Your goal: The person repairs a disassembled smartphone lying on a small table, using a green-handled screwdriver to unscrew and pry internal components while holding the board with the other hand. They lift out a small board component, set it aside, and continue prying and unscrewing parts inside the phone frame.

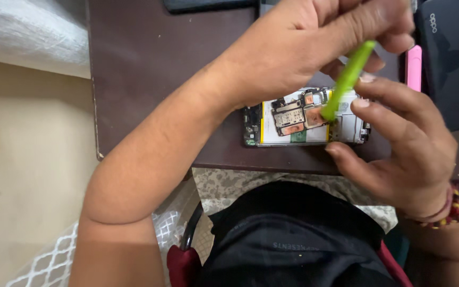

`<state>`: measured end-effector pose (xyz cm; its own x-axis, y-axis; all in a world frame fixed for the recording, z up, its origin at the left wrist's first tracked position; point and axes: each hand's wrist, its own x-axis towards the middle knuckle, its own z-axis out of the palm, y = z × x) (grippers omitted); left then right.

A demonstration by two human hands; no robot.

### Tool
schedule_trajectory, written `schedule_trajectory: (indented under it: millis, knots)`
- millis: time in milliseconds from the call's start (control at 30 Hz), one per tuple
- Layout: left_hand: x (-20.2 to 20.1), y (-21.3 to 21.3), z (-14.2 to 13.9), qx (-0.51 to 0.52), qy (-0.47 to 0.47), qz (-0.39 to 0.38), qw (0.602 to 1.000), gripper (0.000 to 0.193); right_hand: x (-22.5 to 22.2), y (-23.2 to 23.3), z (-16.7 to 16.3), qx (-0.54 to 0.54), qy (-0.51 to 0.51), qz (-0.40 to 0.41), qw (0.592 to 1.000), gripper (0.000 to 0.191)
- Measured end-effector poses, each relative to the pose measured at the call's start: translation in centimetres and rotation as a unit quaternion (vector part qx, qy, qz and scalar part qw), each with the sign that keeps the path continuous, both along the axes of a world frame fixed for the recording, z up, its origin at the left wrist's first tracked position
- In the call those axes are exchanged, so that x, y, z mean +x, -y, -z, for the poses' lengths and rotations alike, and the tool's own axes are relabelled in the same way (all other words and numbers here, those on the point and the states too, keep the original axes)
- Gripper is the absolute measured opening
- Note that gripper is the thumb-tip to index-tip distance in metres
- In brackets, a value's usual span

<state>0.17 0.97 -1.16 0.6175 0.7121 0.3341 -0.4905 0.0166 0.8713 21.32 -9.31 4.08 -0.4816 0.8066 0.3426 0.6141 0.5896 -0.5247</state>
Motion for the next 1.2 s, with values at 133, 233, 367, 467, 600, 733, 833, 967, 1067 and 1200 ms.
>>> schedule_trajectory:
  millis: [133,233,367,467,600,733,833,967,1067,1200]
  knots:
    - [-0.3,0.0,0.6,-0.025,-0.022,-0.041,0.999,0.052,0.7,-0.6,-0.9,0.007,0.018,-0.016,1.0,0.048]
    - [-0.4,-0.2,0.7,-0.066,0.021,0.003,0.998,0.054,1.5,-0.6,-0.8,0.01,0.009,-0.014,1.0,0.046]
    - [-0.1,-0.3,0.4,-0.109,0.033,0.064,0.992,0.052,1.7,-0.1,-1.3,-0.028,-0.009,-0.035,0.999,0.042]
    - [-0.3,-0.2,0.0,-0.132,0.013,0.063,0.989,0.051,1.2,1.1,-2.2,-0.237,-0.203,-0.075,0.947,0.035]
    - [-0.6,-0.2,-0.7,-0.145,-0.011,0.052,0.988,0.05,0.6,3.0,-2.5,-0.294,-0.342,-0.242,0.859,0.032]
    - [-0.6,0.0,-0.9,-0.102,-0.049,0.034,0.993,0.05,0.9,3.8,-2.6,-0.284,-0.378,-0.294,0.831,0.029]
    - [-0.8,-0.1,-0.8,-0.144,-0.06,0.051,0.986,0.049,1.0,4.0,-2.8,-0.281,-0.395,-0.305,0.819,0.027]
    - [-0.4,-0.1,-0.6,-0.093,-0.002,0.047,0.995,0.048,0.7,4.2,-2.9,-0.273,-0.402,-0.306,0.819,0.024]
    - [-0.8,0.2,-0.6,-0.114,-0.038,0.053,0.991,0.047,0.9,4.4,-2.9,-0.269,-0.403,-0.304,0.82,0.022]
    - [-0.4,0.2,-0.6,-0.115,-0.02,0.055,0.992,0.046,1.6,4.7,-2.9,-0.263,-0.401,-0.299,0.825,0.019]
